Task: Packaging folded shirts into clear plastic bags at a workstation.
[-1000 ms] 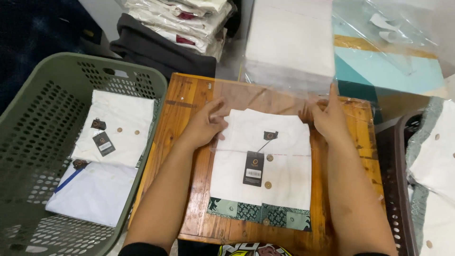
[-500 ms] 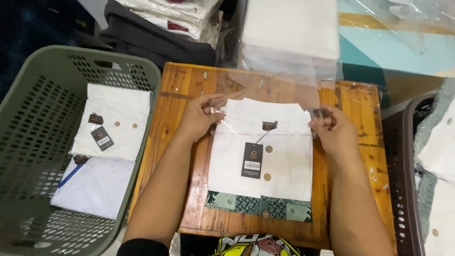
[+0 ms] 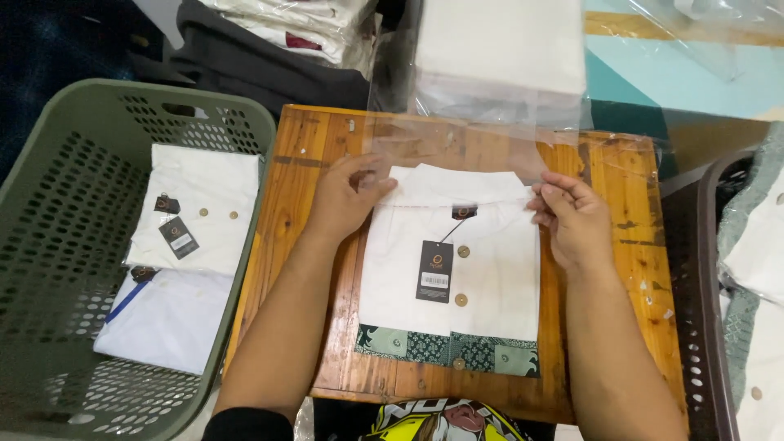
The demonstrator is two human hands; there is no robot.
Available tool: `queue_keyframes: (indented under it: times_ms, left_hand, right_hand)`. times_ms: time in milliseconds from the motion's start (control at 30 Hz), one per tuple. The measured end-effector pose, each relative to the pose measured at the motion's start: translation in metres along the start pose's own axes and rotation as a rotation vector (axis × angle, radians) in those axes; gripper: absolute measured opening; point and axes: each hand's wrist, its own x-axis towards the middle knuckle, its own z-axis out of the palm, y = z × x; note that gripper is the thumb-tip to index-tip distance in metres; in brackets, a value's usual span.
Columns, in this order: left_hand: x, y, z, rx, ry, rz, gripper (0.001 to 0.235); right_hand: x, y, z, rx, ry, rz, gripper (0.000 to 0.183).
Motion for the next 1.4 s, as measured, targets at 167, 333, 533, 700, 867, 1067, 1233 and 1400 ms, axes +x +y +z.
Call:
queue_keyframes:
  times_ms: [167, 333, 533, 700, 867, 1067, 1233, 1400]
  left_hand:
    - [-0.019, 0.009, 0.003, 0.263, -0.213, 0.285, 0.068]
    - [-0.009, 0.003, 0.009, 0.295, -0.232, 0.155, 0.047]
    - [0.007, -0.039, 0.021, 0.361, -0.143, 0.243, 0.023]
    - [-0.002, -0.025, 0.029, 0.370, -0.151, 0.193, 0.029]
    - [-0.007, 0.004, 0.018, 0.323, -0.262, 0.088, 0.056]
    - [-0.001, 0.009, 0.012, 0.281, -0.256, 0.132, 0.052]
    - [0.001, 0.017, 0.014, 0.170, -0.268, 0.128, 0.056]
    - [0.015, -0.010, 0.021, 0.130, -0.286, 0.071, 0.053]
  right_hand:
    - [-0.005, -0.006, 0.004, 0.127, -0.147, -0.030, 0.045]
    - [-0.006, -0.010, 0.004, -0.082, -0.135, -0.127, 0.064]
    - [-0.033, -0.047, 0.022, -0.807, -0.018, 0.039, 0.098]
    - [-0.051, -0.063, 0.046, -1.254, -0.072, 0.254, 0.102]
    - [-0.044, -0.049, 0.043, -1.263, -0.098, 0.249, 0.088]
    - [-0.055, -0.058, 0.054, -1.134, -0.029, 0.282, 0.078]
    - [-0.062, -0.060, 0.056, -1.093, -0.033, 0.254, 0.080]
    - [-0.056, -0.052, 0.055, -1.012, -0.029, 0.222, 0.083]
